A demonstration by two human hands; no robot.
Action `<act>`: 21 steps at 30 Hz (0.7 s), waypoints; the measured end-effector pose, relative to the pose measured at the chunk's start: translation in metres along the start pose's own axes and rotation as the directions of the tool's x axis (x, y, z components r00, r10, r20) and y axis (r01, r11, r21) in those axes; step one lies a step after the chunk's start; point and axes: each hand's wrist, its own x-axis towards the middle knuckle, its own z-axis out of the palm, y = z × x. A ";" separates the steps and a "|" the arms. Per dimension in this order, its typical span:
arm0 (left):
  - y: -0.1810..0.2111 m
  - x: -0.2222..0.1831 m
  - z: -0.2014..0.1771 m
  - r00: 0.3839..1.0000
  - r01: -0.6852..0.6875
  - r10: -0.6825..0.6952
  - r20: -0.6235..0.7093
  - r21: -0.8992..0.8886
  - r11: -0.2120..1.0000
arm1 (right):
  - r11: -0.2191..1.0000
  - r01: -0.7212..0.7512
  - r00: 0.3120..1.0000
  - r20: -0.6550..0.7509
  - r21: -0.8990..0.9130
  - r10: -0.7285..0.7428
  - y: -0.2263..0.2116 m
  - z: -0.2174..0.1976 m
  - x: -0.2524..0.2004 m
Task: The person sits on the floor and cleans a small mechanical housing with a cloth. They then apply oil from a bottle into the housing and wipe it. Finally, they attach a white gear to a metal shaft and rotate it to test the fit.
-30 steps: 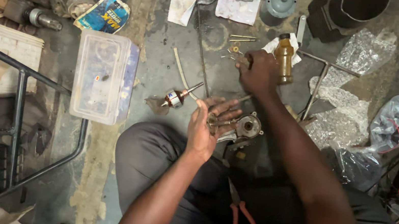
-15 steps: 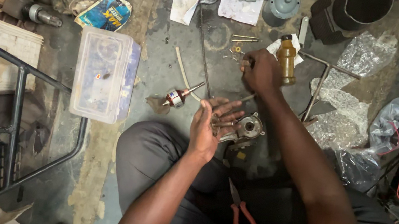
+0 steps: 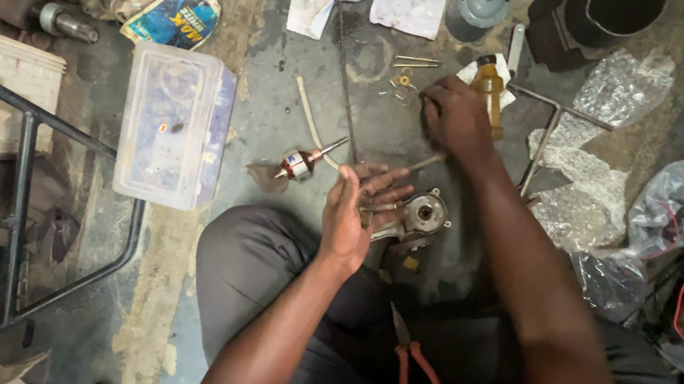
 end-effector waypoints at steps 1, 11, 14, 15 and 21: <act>0.000 0.000 0.000 1.000 0.003 -0.003 0.001 -0.003 1.000 | 1.000 0.011 0.999 0.041 -0.006 -0.010 0.001 -0.002 -0.002; 0.002 -0.001 0.000 1.000 -0.014 0.014 0.015 -0.017 1.000 | 0.999 0.022 0.974 0.227 -0.042 -0.012 -0.001 -0.002 -0.008; 0.003 0.000 0.001 1.000 -0.011 0.011 0.013 -0.020 1.000 | 0.998 -0.043 0.967 0.249 -0.051 0.054 0.005 -0.001 -0.002; 0.003 0.000 0.000 1.000 -0.009 0.009 0.011 -0.023 1.000 | 0.996 -0.067 0.964 0.252 -0.057 0.080 0.005 0.001 -0.002; 0.001 0.002 -0.003 1.000 -0.006 0.007 0.004 -0.018 1.000 | 0.999 -0.029 0.984 0.172 -0.026 0.033 0.000 0.009 -0.001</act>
